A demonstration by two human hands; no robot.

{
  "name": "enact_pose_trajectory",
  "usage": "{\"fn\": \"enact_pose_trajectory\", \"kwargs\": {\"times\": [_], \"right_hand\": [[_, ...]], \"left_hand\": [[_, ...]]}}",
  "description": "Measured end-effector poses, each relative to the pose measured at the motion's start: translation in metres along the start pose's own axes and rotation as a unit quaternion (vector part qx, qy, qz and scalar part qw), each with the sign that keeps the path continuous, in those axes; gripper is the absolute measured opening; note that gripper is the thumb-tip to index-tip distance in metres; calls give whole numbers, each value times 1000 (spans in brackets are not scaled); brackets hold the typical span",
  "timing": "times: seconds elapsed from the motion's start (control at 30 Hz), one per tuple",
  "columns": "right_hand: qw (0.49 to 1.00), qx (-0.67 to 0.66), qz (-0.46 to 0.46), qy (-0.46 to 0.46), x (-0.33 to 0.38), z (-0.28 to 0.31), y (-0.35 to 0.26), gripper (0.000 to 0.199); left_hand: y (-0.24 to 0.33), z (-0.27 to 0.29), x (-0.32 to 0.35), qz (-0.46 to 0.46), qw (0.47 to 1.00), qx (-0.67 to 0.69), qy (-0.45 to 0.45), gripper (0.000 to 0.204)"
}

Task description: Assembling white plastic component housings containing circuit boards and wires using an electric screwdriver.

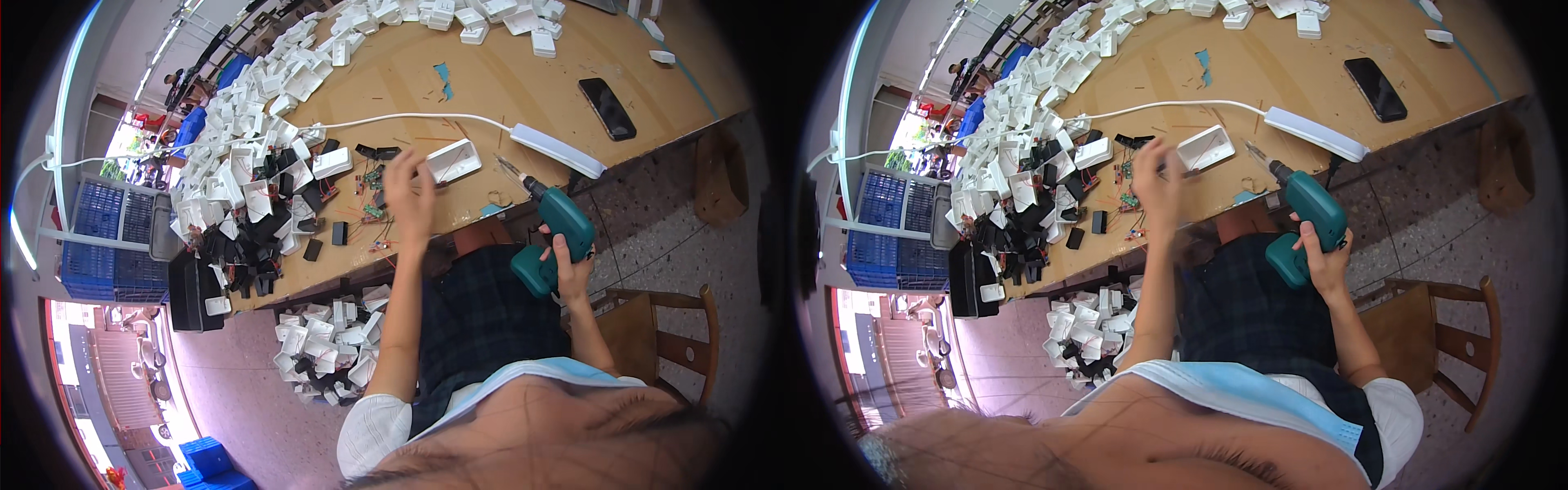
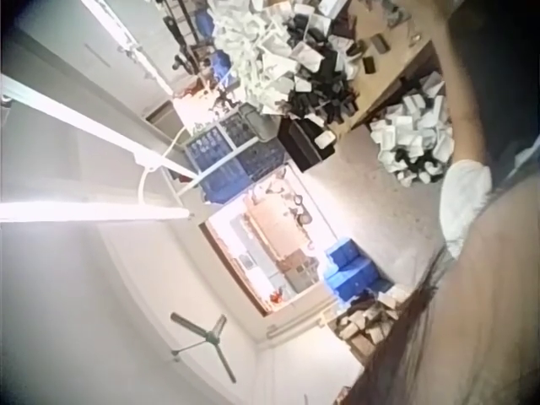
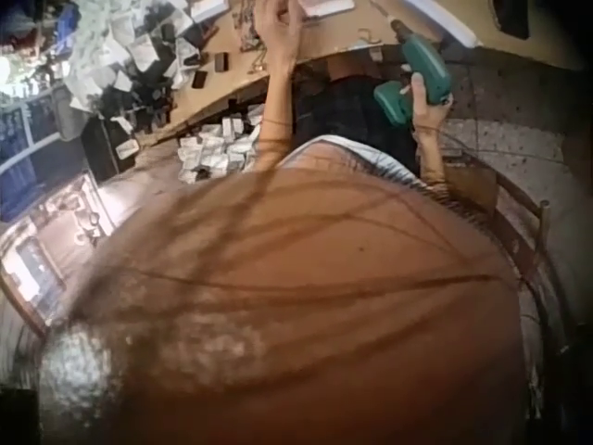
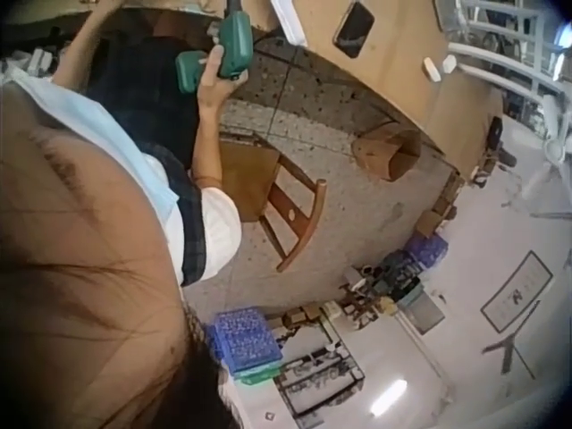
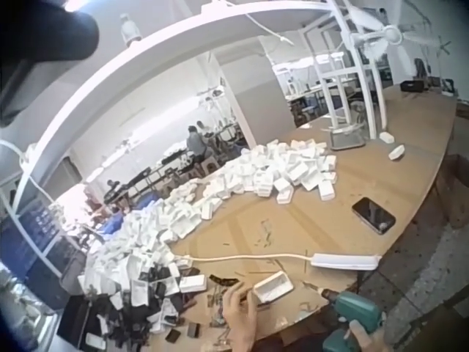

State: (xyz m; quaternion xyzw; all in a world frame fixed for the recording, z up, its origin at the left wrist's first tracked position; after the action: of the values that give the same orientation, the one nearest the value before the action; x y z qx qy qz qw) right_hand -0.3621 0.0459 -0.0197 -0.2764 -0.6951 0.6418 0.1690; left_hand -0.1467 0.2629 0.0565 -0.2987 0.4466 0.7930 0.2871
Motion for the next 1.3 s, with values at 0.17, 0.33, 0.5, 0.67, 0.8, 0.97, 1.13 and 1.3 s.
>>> {"fn": "enact_pose_trajectory", "kwargs": {"times": [0.17, 0.33, 0.5, 0.67, 0.8, 0.97, 1.13, 1.3], "right_hand": [[999, -37, -4, 15, 0, -1, 0, 29], [1000, -30, 5, -7, 0, -7, 2, 29], [999, -12, 7, -33, 2, -9, 5, 34], [999, -35, -5, -8, 1, -7, 1, 31], [999, -47, 1, -1, 1, -7, -3, 31], [999, -42, 2, -9, 2, -8, -4, 30], [999, -38, -4, -5, 2, -5, -2, 30], [999, -36, 1, 8, 1, 0, -1, 30]], "left_hand": [[-33, 41, -19, 27, 993, -48, -101, 10], [-14, 3, -11, -84, 944, -123, -295, 16], [-11, -4, 2, -109, 912, -127, -374, 17], [-22, -7, 5, -83, 924, -82, -365, 17], [-42, -14, 3, 29, 924, 44, -379, 18], [-67, -14, -2, 195, 898, 194, -344, 22], [-3, 1, 0, -113, 915, -162, -353, 24], [41, -5, 3, -204, 924, -199, -254, 31]]}}
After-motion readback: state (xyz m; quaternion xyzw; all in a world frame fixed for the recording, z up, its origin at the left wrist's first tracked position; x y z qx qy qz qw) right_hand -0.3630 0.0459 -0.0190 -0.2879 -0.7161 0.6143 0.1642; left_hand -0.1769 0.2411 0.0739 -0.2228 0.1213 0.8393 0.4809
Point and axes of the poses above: each hand's wrist, its own x-axis away from the middle knuckle, its own z-axis out of the back of the hand, y = z × x, the point moved 10 cm from there along -x, towards the middle knuckle, and after that the axes turned 2 degrees about x, right-handed, at the moved point
